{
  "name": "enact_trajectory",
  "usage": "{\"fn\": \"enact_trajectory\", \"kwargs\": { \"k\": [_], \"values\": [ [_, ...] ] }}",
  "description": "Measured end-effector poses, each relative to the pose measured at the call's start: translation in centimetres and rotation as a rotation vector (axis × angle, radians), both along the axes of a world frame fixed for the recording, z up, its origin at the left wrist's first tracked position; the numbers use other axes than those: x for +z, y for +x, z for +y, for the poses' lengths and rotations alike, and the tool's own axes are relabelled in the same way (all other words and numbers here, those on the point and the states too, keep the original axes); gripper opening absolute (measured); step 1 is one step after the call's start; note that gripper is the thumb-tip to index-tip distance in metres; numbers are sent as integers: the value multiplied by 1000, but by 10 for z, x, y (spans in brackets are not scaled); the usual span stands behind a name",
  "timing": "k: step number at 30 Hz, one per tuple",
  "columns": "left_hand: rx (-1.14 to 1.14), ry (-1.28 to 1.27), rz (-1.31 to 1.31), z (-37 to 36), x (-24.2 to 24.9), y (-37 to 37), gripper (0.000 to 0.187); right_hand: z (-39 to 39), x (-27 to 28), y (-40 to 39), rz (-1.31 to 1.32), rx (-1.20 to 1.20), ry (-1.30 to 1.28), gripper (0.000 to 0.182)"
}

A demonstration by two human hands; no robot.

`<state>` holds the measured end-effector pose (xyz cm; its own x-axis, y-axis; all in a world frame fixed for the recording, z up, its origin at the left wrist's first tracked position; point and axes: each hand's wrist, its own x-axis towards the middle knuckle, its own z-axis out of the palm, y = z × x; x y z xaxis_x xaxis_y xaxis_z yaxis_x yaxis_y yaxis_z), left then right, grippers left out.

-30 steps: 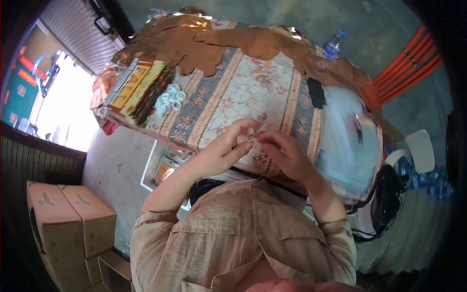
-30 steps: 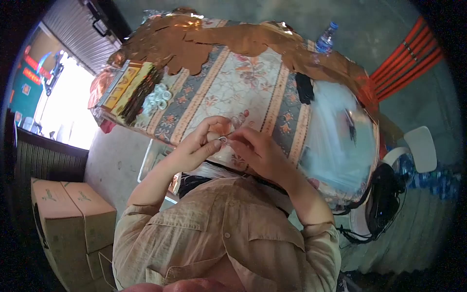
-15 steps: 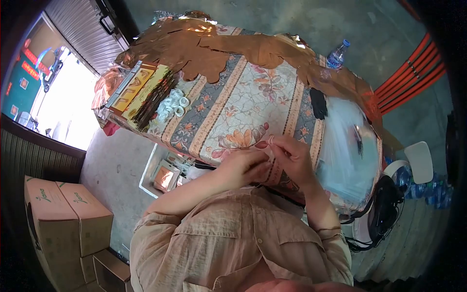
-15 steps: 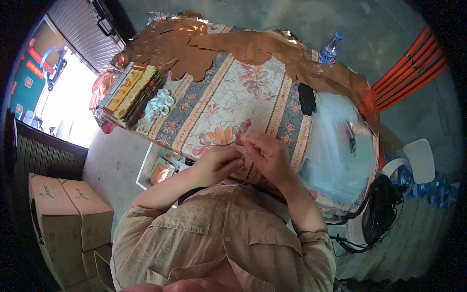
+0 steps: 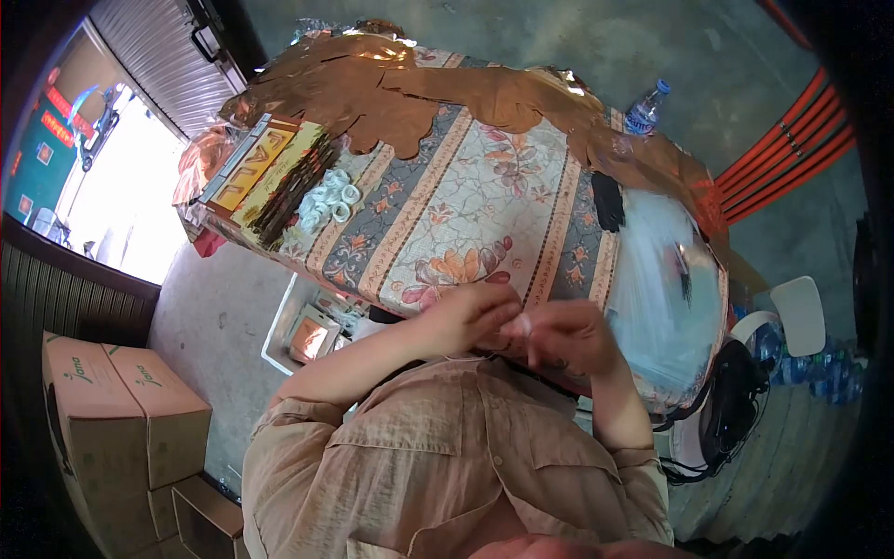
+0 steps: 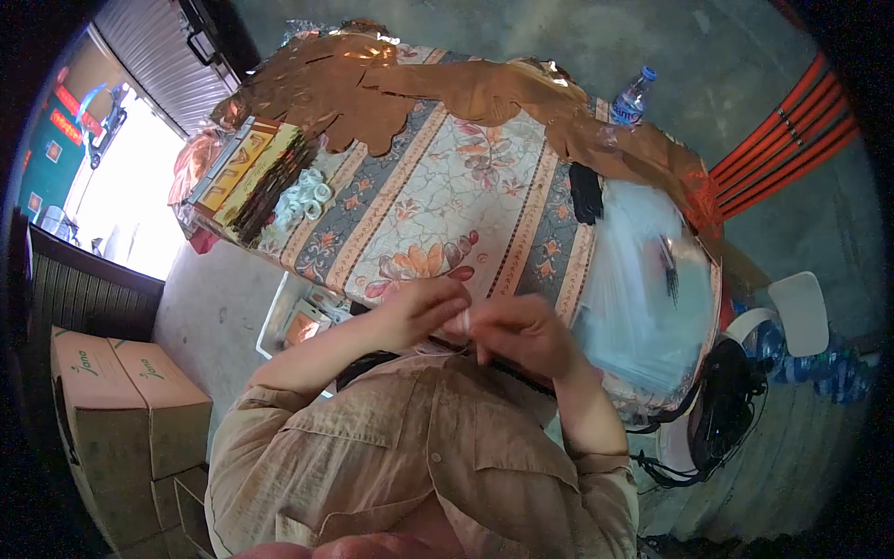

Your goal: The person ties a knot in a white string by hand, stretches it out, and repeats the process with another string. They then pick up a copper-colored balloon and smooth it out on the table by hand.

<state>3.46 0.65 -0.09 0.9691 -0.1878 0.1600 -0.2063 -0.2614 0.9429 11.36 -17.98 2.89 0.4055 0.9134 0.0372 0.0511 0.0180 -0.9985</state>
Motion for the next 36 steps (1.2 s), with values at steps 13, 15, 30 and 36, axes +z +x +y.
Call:
{"fn": "enact_trajectory", "kwargs": {
  "k": [13,15,30,36],
  "values": [
    [-132,12,-61,-1,12,0,11,1,-9,17,-657,-329,21,10],
    [-32,-142,133,1,17,2,11,-6,-1,10,-378,-109,-33,10],
    [-13,-11,73,-1,6,4,14,11,-5,13,-48,-249,22,17],
    [150,-79,-93,8,-7,13,14,8,-15,14,313,-45,-30,21]
  ]
}}
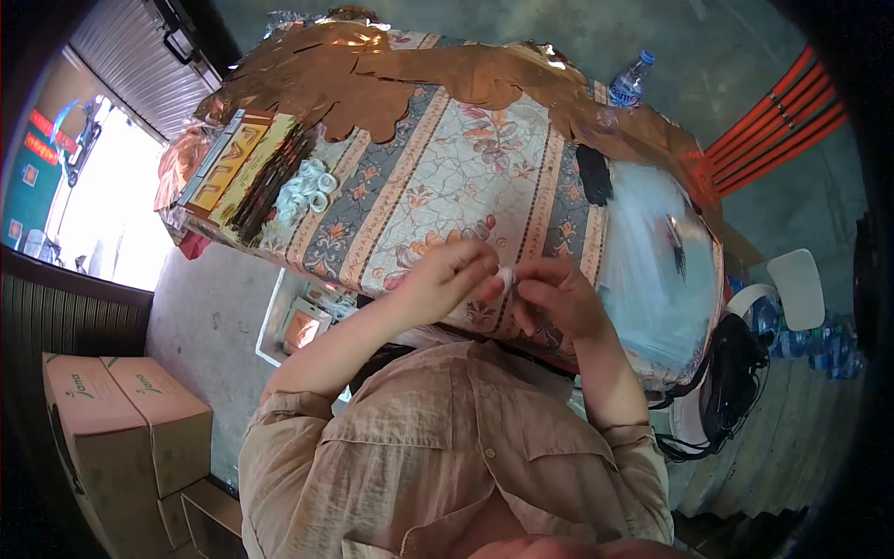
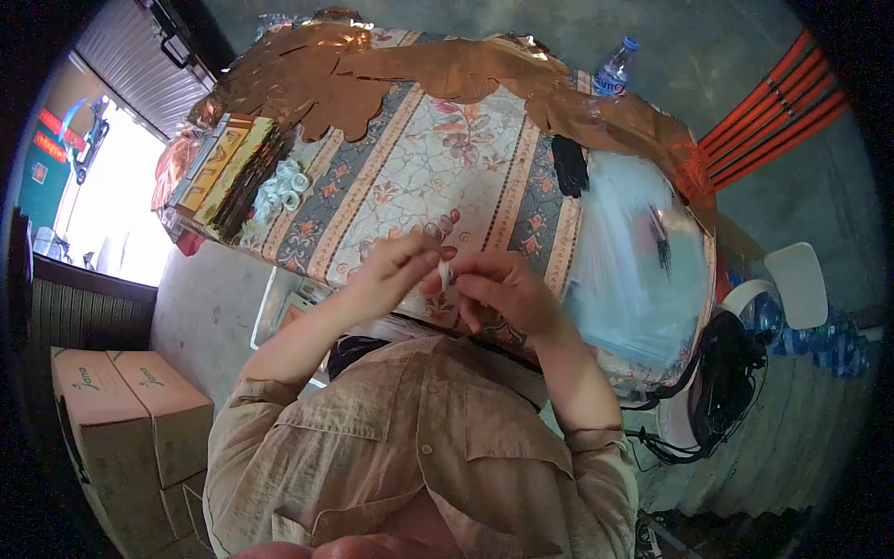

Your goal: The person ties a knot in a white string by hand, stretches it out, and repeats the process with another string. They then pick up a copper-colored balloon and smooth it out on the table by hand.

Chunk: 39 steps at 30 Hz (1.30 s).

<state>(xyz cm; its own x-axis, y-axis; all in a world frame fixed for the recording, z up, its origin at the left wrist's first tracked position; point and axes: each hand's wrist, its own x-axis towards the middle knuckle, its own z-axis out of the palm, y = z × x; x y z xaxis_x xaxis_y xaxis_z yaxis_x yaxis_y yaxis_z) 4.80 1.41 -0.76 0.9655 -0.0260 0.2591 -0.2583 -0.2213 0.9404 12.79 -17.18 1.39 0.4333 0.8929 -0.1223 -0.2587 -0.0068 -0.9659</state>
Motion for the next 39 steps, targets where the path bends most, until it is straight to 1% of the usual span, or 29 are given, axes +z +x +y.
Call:
{"fn": "enact_trajectory", "kwargs": {
  "k": [1,2,3,4,5,7,8,10,11,13,14,16,17,19,20,22,26,28,29,31,32,34,35,37,38,39],
  "values": [
    [-1,2,0,-3,-2,-3,14,2,1,0,67,-3,113,20],
    [-55,31,62,-8,-2,-9,14,5,0,1,67,-7,115,20],
    [-111,59,125,-11,0,-12,14,10,-2,1,-26,-110,98,20],
    [-129,143,175,-8,4,-11,12,12,-4,1,-119,-212,79,20],
    [-130,141,176,-7,9,-11,12,11,-6,0,-118,-212,76,20],
    [-34,228,51,-3,19,-12,10,10,-8,-2,-467,-196,-130,18],
    [-27,226,54,-1,20,-10,10,11,-8,-4,-466,-188,-131,18],
    [37,414,-190,3,22,-6,10,14,-8,-9,-493,-148,-99,19],
    [35,414,-188,4,22,-6,10,15,-8,-11,-491,-149,-99,19],
    [58,362,-95,5,23,-5,10,17,-9,-13,-451,-153,44,12],
    [56,361,-93,4,20,-5,10,16,-10,-13,-450,-155,43,12],
    [-11,135,31,4,10,-3,10,15,-14,-15,-227,-161,65,9],
    [-12,134,29,4,5,-4,10,14,-14,-14,-228,-162,64,9],
    [-80,91,49,2,-3,-6,11,13,-14,-12,-13,-194,85,11],
    [-81,90,49,3,-2,-8,11,13,-16,-12,-13,-195,84,11],
    [-109,349,-47,7,1,-12,14,13,-25,-10,122,-245,196,16],
    [-50,443,-57,13,4,-17,12,9,-28,-8,202,-285,204,16],
    [233,132,-26,8,13,-19,14,9,-27,-10,169,-309,145,16],
    [235,132,-25,5,13,-18,14,10,-27,-11,170,-307,144,16],
    [218,140,-203,-3,14,-15,19,12,-27,-12,129,-267,143,17],
    [224,140,-204,-4,10,-14,19,13,-26,-13,128,-261,142,17],
    [121,126,-165,-6,-1,-9,20,13,-24,-13,163,-208,171,17],
    [119,126,-165,-9,-4,-9,20,13,-24,-14,162,-210,171,17],
    [112,-33,-72,-14,-6,-10,20,13,-23,-15,151,-275,165,17],
    [109,-33,-72,-13,-5,-10,20,13,-23,-15,150,-278,165,17],
    [74,-145,17,-11,-3,-10,17,12,-23,-16,148,-280,173,17]
  ]
}}
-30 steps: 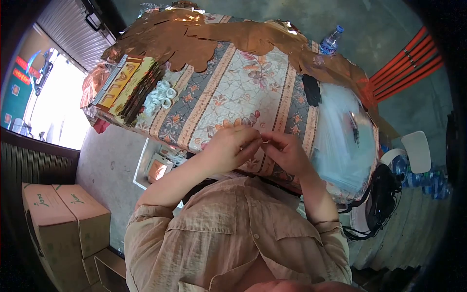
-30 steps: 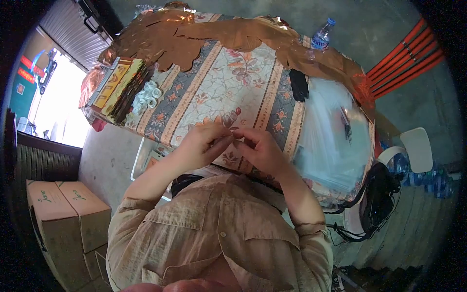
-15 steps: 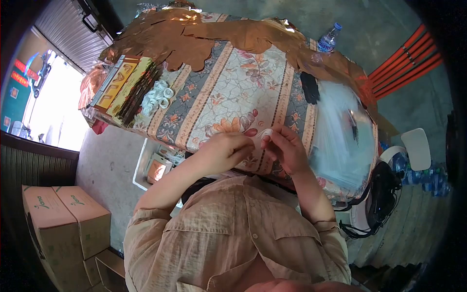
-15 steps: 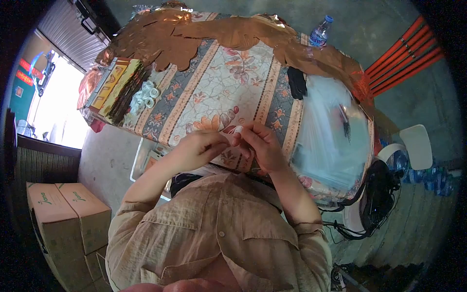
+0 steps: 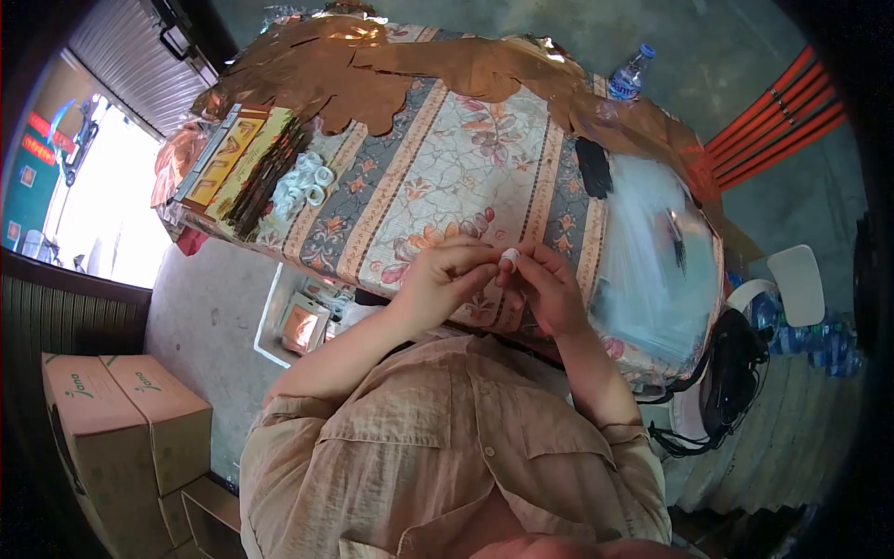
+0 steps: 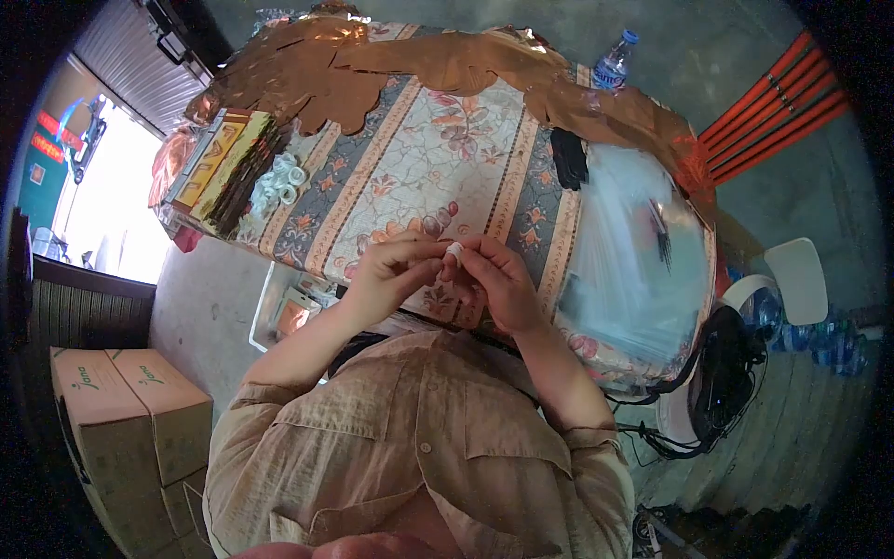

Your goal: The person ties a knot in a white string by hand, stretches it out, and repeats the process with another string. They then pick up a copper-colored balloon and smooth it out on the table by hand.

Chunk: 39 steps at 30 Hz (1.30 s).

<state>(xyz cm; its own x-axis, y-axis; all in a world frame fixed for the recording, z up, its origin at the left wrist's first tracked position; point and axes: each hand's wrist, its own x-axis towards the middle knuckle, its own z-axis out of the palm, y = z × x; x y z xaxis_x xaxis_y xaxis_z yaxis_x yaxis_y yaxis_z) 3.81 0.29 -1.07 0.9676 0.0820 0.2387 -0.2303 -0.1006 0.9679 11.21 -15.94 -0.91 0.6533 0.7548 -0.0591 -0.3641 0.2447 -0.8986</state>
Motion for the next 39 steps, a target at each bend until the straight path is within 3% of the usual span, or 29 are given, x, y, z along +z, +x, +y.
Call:
{"fn": "enact_trajectory", "kwargs": {
  "k": [4,8,11,14,19,21,23,26,28,30,33,36,38,39],
  "values": [
    [-77,-221,82,5,-8,0,11,3,0,-3,-20,-9,-35,16],
    [24,-106,110,7,-8,-3,11,7,-11,-2,-24,18,-46,16],
    [139,194,-194,9,-16,-3,21,10,-12,0,62,14,8,16],
    [172,273,-258,10,-8,-13,23,13,-6,8,184,-177,17,18],
    [366,645,-310,71,-15,-22,13,5,1,9,20,-120,-48,21],
    [606,927,-301,109,-4,-28,11,3,-13,14,-101,-153,-94,19],
    [804,906,-118,140,1,-35,9,3,-20,19,-223,-185,-142,18],
    [891,1043,-19,176,4,-39,9,6,-23,18,-129,-160,-165,14],
    [814,1342,86,189,1,-38,12,7,-23,17,-163,-149,-165,13],
    [708,1290,242,192,1,-41,19,6,-26,16,-180,-153,-172,13],
    [873,1156,45,187,5,-55,21,3,-26,15,-194,-155,-187,14],
    [1002,978,116,177,11,-79,19,2,-26,16,-208,-147,-192,14],
    [965,895,241,167,8,-98,16,0,-27,15,-209,-142,-201,14],
    [815,843,375,167,0,-110,14,0,-25,15,-209,-129,-198,14]
  ]
}}
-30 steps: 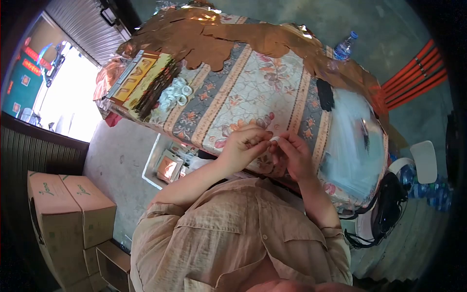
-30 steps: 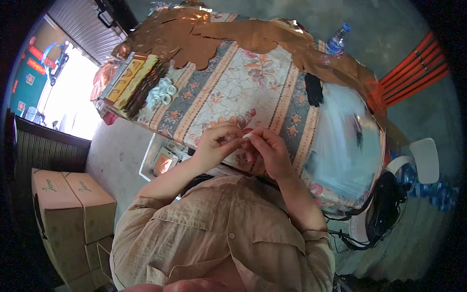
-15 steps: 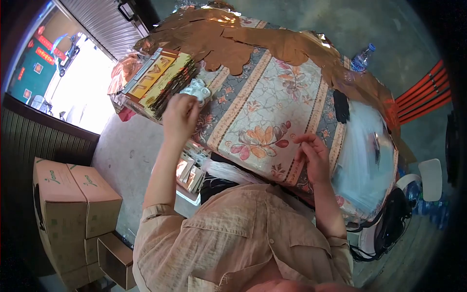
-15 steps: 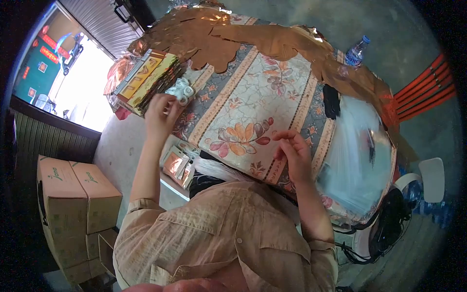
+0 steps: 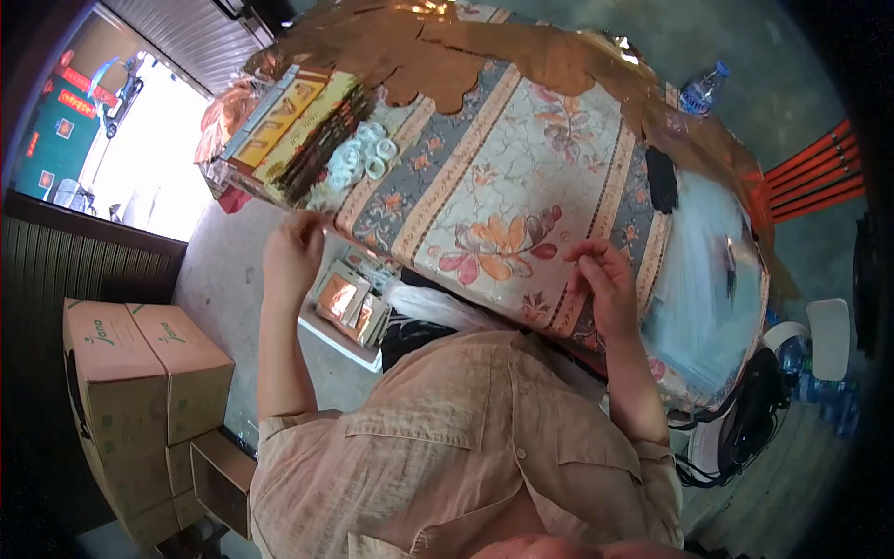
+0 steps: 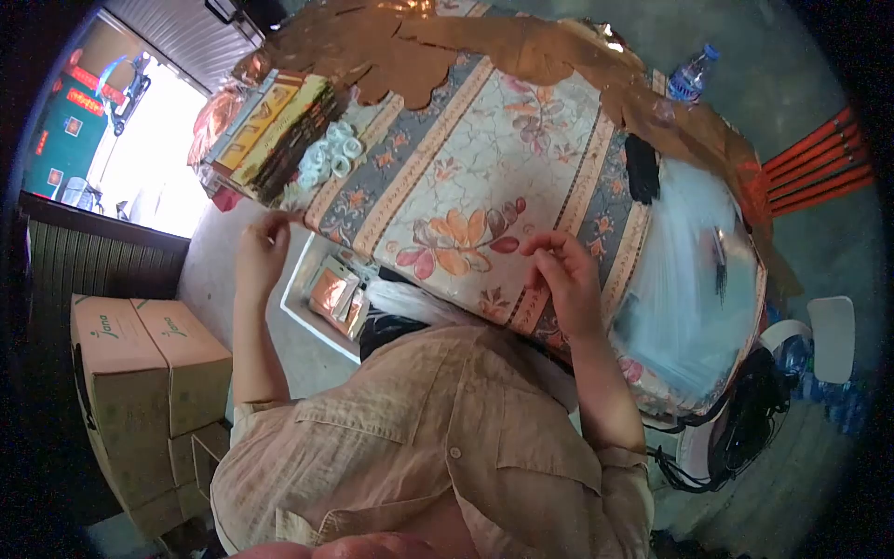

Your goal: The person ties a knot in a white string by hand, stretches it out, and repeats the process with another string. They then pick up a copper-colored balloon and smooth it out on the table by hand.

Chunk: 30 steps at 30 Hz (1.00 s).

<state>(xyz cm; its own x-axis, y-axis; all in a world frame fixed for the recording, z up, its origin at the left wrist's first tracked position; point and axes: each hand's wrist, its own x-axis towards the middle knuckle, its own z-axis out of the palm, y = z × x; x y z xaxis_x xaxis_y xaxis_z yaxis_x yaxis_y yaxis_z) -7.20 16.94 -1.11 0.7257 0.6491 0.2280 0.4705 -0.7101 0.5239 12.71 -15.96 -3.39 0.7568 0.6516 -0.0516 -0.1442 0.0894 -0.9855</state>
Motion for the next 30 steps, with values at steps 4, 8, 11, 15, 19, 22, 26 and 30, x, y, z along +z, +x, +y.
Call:
{"fn": "enact_trajectory", "kwargs": {
  "k": [4,8,11,15,19,22,26,30],
  "values": [
    [-293,-479,230,-26,-65,-18,14,2,-5,0,-9,30,30,15],
    [-437,-451,227,-67,-128,0,16,0,-6,-1,1,25,13,15],
    [-506,-269,150,-77,-155,20,17,0,-7,-1,38,31,19,14],
    [-593,-59,334,-80,-176,33,14,1,-6,-1,-9,46,-49,13],
    [-490,-160,372,-75,-161,34,12,1,-5,-3,20,36,-36,12],
    [-452,-333,222,-70,-142,25,11,1,-5,-3,0,53,-29,11],
    [-420,-470,122,-66,-118,16,8,2,-5,-5,-14,59,-39,11],
    [-440,-478,45,-74,-72,13,6,4,0,-8,-91,85,-128,11]
  ]
}}
